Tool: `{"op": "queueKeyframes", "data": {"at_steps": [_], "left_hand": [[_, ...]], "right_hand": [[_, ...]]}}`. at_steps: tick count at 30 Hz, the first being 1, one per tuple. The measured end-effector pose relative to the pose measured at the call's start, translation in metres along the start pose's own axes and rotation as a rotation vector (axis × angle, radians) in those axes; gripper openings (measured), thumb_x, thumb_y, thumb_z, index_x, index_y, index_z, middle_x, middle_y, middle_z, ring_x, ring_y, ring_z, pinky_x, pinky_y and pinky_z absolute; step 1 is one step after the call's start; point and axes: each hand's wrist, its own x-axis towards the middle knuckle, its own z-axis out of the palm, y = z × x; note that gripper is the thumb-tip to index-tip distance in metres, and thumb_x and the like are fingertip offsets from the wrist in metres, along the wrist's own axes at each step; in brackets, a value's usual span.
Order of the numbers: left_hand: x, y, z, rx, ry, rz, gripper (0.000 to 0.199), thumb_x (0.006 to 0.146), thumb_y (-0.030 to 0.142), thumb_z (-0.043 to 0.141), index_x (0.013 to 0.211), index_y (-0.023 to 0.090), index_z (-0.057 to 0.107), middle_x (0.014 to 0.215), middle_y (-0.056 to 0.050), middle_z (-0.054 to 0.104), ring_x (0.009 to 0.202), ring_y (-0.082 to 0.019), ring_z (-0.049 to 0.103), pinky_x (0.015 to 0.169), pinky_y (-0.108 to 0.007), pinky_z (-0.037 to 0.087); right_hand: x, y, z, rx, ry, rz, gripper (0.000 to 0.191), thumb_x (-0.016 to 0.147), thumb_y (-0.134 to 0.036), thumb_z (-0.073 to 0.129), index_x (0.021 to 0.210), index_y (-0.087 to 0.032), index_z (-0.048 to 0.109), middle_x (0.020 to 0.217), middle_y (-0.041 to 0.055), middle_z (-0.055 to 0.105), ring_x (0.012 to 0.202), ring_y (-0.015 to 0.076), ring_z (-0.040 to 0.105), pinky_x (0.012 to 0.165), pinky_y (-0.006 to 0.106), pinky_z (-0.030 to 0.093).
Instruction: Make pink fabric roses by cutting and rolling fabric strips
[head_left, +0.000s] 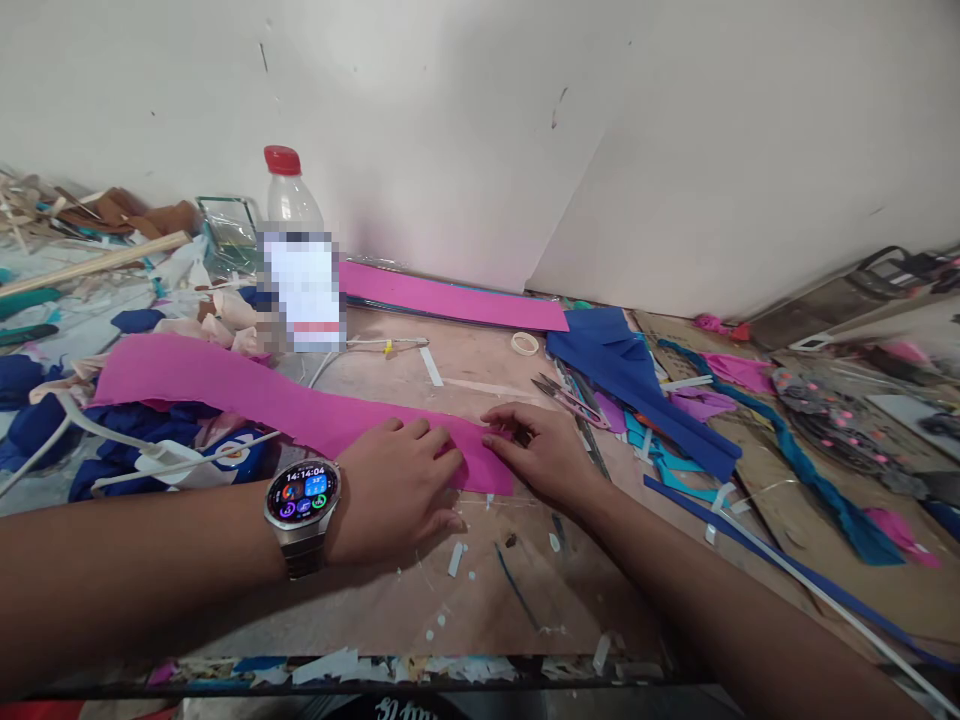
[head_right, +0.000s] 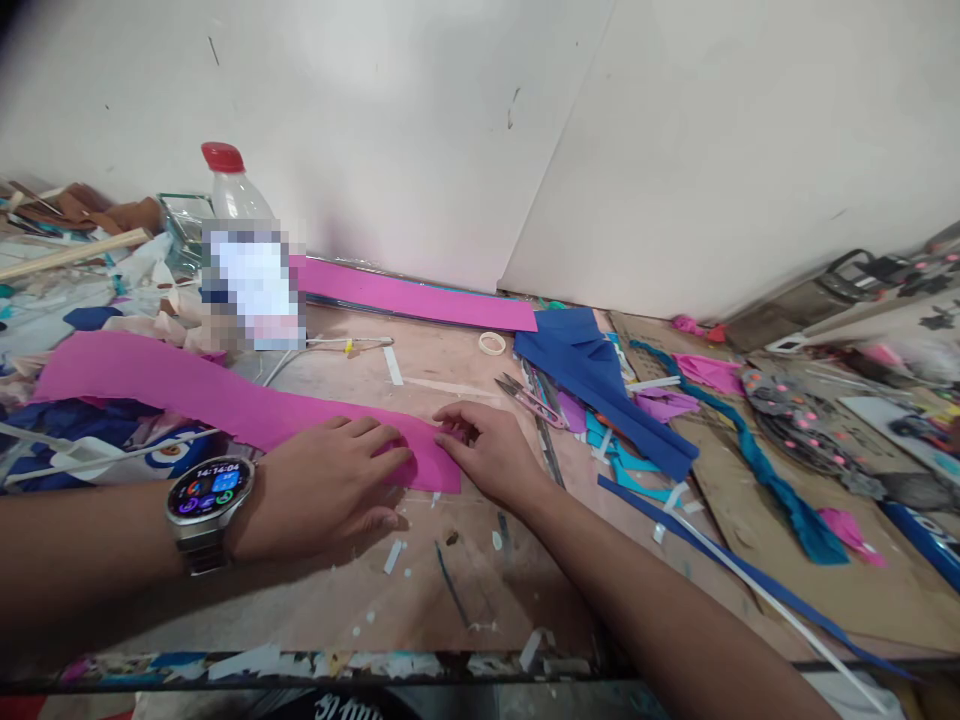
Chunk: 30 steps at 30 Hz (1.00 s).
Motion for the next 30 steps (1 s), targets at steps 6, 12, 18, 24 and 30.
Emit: {"op": "queueKeyframes", "data": {"at_steps": [6,12,18,24,30], "left_hand": [[0.002,0.002,0.002,0.059,0.015,-0.009,0.047,0.093,0.058,0.058,0.123,0.023,0.063,0.116,-0.011,0.065,0.106,-0.031,0.059,0.089,-0.047,0.045],[0.001,0.002,0.006,0.013,0.034,0.012,0.045,0.092,0.058,0.059,0.117,0.021,0.064,0.124,-0.013,0.062,0.115,-0.032,0.057,0.095,-0.048,0.046],[0.000,0.002,0.017,0.039,0.047,0.065,0.055,0.092,0.060,0.057,0.126,0.016,0.059,0.143,-0.019,0.053,0.133,-0.037,0.048,0.106,-0.051,0.042],[0.000,0.003,0.014,0.023,0.030,0.055,0.054,0.092,0.058,0.059,0.129,0.019,0.057,0.137,-0.017,0.056,0.127,-0.036,0.051,0.103,-0.050,0.043],[0.001,0.001,0.015,-0.012,0.034,0.084,0.054,0.093,0.055,0.057,0.136,0.021,0.055,0.148,-0.018,0.049,0.136,-0.036,0.044,0.108,-0.052,0.040]], "right_hand": [[-0.001,-0.006,-0.005,-0.151,-0.030,0.024,0.015,0.085,-0.025,0.074,0.099,-0.019,0.077,0.075,0.0002,0.071,0.063,0.0137,0.056,0.061,0.027,0.043],[0.000,-0.005,-0.005,-0.174,-0.020,0.055,0.007,0.084,-0.025,0.075,0.087,-0.019,0.077,0.070,-0.0008,0.069,0.061,0.0128,0.054,0.060,0.026,0.039],[0.001,-0.007,-0.004,-0.189,-0.006,0.053,0.009,0.083,-0.027,0.078,0.079,-0.019,0.075,0.065,-0.0019,0.067,0.059,0.0121,0.053,0.057,0.025,0.038],[0.001,-0.009,-0.003,-0.221,-0.007,0.049,0.014,0.082,-0.029,0.078,0.075,-0.019,0.071,0.067,-0.0008,0.068,0.061,0.0137,0.058,0.058,0.026,0.039],[0.000,-0.012,-0.001,-0.186,-0.013,0.012,0.015,0.085,-0.032,0.075,0.078,-0.019,0.073,0.065,-0.0008,0.067,0.058,0.0131,0.054,0.056,0.026,0.038]]}}
